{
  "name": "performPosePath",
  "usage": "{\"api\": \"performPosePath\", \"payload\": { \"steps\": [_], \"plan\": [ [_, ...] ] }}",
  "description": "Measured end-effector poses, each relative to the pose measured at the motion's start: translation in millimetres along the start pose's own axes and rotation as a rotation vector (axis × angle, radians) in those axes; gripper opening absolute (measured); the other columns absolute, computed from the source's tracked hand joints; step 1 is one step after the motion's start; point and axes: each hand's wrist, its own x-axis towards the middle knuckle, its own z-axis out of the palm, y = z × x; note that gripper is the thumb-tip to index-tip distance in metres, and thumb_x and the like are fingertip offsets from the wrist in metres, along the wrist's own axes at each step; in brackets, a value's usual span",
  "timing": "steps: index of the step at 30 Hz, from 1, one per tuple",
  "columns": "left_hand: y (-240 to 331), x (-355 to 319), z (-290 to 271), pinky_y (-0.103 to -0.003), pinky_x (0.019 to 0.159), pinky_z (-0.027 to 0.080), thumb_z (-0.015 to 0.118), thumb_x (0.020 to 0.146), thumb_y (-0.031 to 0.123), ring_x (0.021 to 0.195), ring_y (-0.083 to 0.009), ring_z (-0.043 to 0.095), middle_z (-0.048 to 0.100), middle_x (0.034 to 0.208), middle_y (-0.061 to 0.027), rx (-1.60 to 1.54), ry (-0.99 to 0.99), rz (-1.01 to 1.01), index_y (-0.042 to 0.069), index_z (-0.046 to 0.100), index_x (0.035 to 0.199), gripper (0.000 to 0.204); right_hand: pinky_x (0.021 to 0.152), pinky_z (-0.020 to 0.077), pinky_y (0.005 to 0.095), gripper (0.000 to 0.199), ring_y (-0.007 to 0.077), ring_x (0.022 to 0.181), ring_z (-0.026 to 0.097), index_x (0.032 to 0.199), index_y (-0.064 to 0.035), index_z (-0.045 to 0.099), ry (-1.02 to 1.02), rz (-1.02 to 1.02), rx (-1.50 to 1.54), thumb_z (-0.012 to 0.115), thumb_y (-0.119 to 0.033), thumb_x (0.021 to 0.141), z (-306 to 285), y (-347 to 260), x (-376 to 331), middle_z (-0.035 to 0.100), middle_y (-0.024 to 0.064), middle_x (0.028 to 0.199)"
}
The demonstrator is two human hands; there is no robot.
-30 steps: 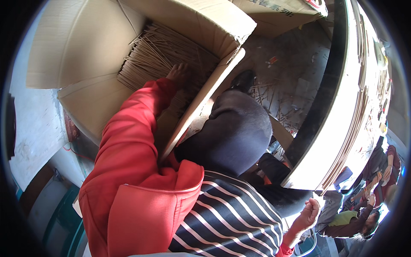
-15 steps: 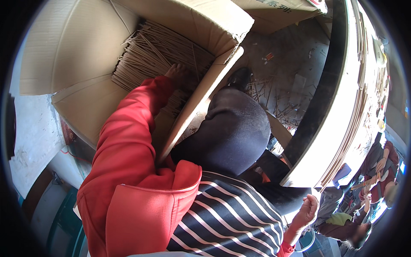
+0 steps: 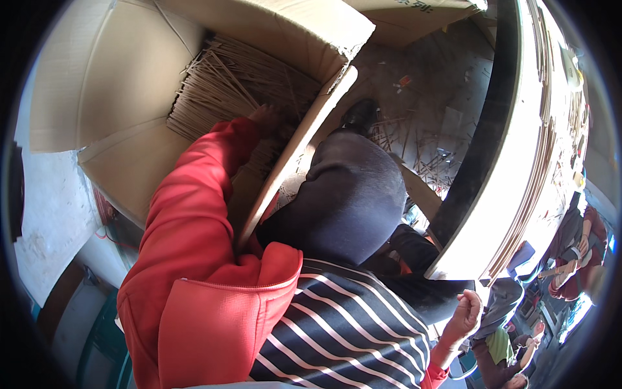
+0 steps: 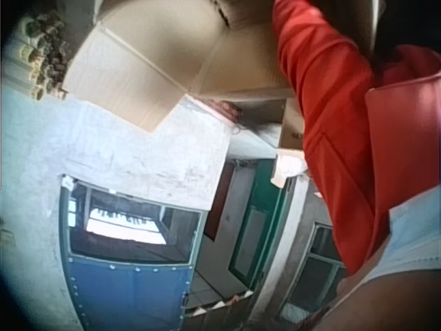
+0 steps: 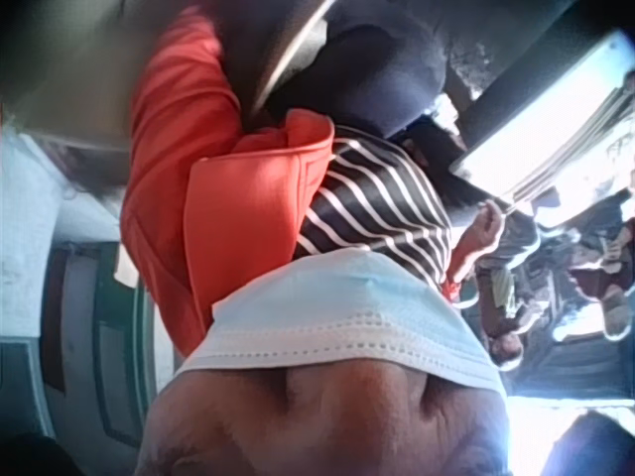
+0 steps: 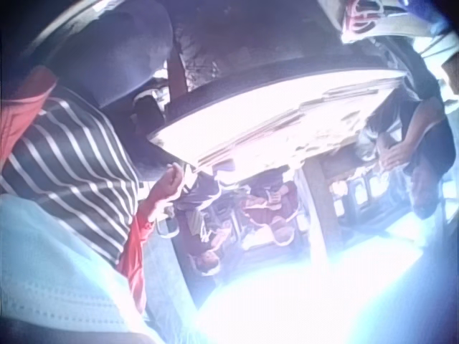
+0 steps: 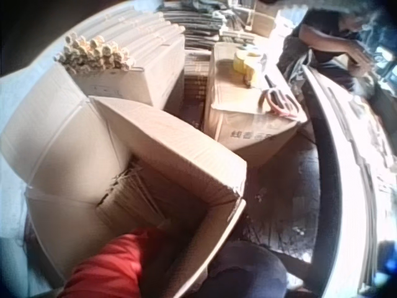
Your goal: The person gathers thin wooden sticks, aligns them into a bundle, and wraps a small paper label around the bundle to secure it. The person repeats this process, placing completed bundles into a cardboard box.
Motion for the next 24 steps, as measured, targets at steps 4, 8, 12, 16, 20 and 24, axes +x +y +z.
{"api": "performPosePath", "payload": {
  "steps": [4, 8, 12, 16, 20, 24],
  "plan": [
    [3, 2, -20, -0.044, 0.087, 0.041, 0.052, 0.080, 0.019, 0.105, -0.0294, 0.053, 0.053, 0.117, -0.0155, -0.011, -0.188, 0.008, 0.008, 0.056, 0.113, 0.035, 0.073, 0.0431, 0.0207, 0.011, 0.0090, 0.077, 0.052, 0.094, -0.0005, 0.058, 0.004, 0.000, -0.002, 0.049, 0.002, 0.089, -2, 7, -2, 0.056, 0.0040, 0.092],
    [-2, 1, -23, -0.045, 0.085, 0.044, 0.053, 0.080, 0.017, 0.103, -0.0309, 0.056, 0.054, 0.115, -0.0156, -0.042, -0.155, 0.069, 0.007, 0.059, 0.108, 0.031, 0.073, 0.0433, 0.0209, 0.011, 0.0092, 0.077, 0.052, 0.094, -0.0005, 0.058, 0.002, 0.016, 0.010, 0.049, 0.002, 0.089, -1, 11, -6, 0.056, 0.0045, 0.092],
    [-8, 9, -3, -0.044, 0.083, 0.046, 0.054, 0.080, 0.018, 0.100, -0.0311, 0.058, 0.057, 0.111, -0.0155, -0.029, -0.217, 0.096, 0.008, 0.061, 0.104, 0.027, 0.073, 0.0436, 0.0210, 0.012, 0.0093, 0.076, 0.053, 0.094, -0.0005, 0.058, -0.007, 0.028, 0.027, 0.048, 0.003, 0.089, 2, 11, -2, 0.056, 0.0049, 0.092],
    [-23, 7, 25, -0.045, 0.080, 0.049, 0.056, 0.080, 0.021, 0.097, -0.0318, 0.059, 0.058, 0.108, -0.0175, -0.057, -0.243, 0.123, 0.009, 0.060, 0.105, 0.028, 0.073, 0.0439, 0.0212, 0.012, 0.0096, 0.076, 0.054, 0.093, -0.0007, 0.058, -0.017, 0.008, 0.015, 0.047, 0.003, 0.089, 1, 14, -2, 0.056, 0.0050, 0.092],
    [-17, 1, -52, -0.045, 0.079, 0.049, 0.058, 0.080, 0.024, 0.096, -0.0337, 0.059, 0.059, 0.106, -0.0188, -0.096, -0.283, 0.124, 0.011, 0.060, 0.107, 0.030, 0.073, 0.0442, 0.0216, 0.012, 0.0099, 0.076, 0.054, 0.093, -0.0010, 0.058, 0.007, 0.010, 0.063, 0.047, 0.002, 0.089, 6, 22, -9, 0.056, 0.0051, 0.091],
    [-23, -20, -81, -0.045, 0.079, 0.049, 0.058, 0.079, 0.024, 0.094, -0.0352, 0.059, 0.061, 0.102, -0.0173, -0.230, -0.168, 0.109, 0.014, 0.060, 0.107, 0.030, 0.073, 0.0442, 0.0222, 0.011, 0.0101, 0.075, 0.054, 0.093, -0.0011, 0.057, 0.018, -0.025, 0.116, 0.048, 0.001, 0.089, 8, 27, -11, 0.056, 0.0050, 0.090]
  ]
}}
